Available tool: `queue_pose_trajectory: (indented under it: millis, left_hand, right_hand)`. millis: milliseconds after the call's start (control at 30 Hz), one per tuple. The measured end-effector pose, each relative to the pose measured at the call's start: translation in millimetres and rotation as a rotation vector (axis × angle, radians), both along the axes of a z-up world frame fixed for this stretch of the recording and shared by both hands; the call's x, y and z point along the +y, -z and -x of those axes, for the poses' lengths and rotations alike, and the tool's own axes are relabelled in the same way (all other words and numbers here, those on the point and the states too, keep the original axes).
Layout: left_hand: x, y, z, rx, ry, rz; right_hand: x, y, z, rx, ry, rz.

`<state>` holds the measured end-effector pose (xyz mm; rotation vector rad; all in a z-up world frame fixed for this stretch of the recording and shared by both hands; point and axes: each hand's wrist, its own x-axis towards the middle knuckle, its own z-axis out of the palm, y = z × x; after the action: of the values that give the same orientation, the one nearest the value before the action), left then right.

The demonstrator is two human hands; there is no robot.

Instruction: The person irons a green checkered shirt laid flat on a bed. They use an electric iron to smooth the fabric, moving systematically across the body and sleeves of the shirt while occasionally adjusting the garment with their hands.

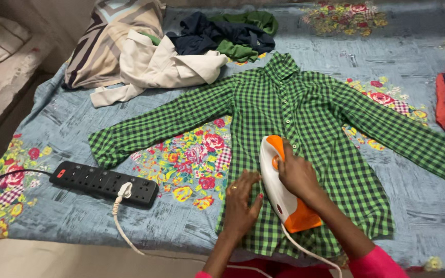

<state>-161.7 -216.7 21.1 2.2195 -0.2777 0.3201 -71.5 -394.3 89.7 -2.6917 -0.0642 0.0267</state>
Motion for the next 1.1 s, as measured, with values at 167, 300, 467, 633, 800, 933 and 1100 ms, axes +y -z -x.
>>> queue_pose_trajectory:
  millis: [167,300,467,633,800,933,1100]
  left_hand:
    - [-13.8,25.4,4.7,-0.143,-0.031,-0.538]
    - [-14.4,35.4,12.1,-0.105,-0.026,-0.523]
    - [-13.8,36.0,9.0,-0.096,-0.045,-0.509]
    - [3.5,39.1,-42.0,-0.004,-0.131,-0.468]
    - [25.9,33.5,-62.7,0.043,-0.076,-0.425]
    - [21.6,34.5,-60.6,0.044,-0.11,-0.419]
    - [24.5,33.5,-60.2,0.029,-0.132,-0.363]
  right_hand:
    - [2.9,13.3,-29.1,-0.082,0.008,-0.029]
    - [4.6,28.8,-70.8,-0.069,0.04,-0.045]
    - [9.7,38.5,-127.6,-0.112,0.109,-0.066]
    - [8.7,52.2,-179.7,-0.14,0.173,-0.065]
    - [6.4,55.0,-216.6,-0.21,0.163,-0.121]
    - [3.5,51.1,-230.5,-0.05,0.156,-0.392]
    - [-11.2,54.0,-239.7,0.298,0.082,-1.017]
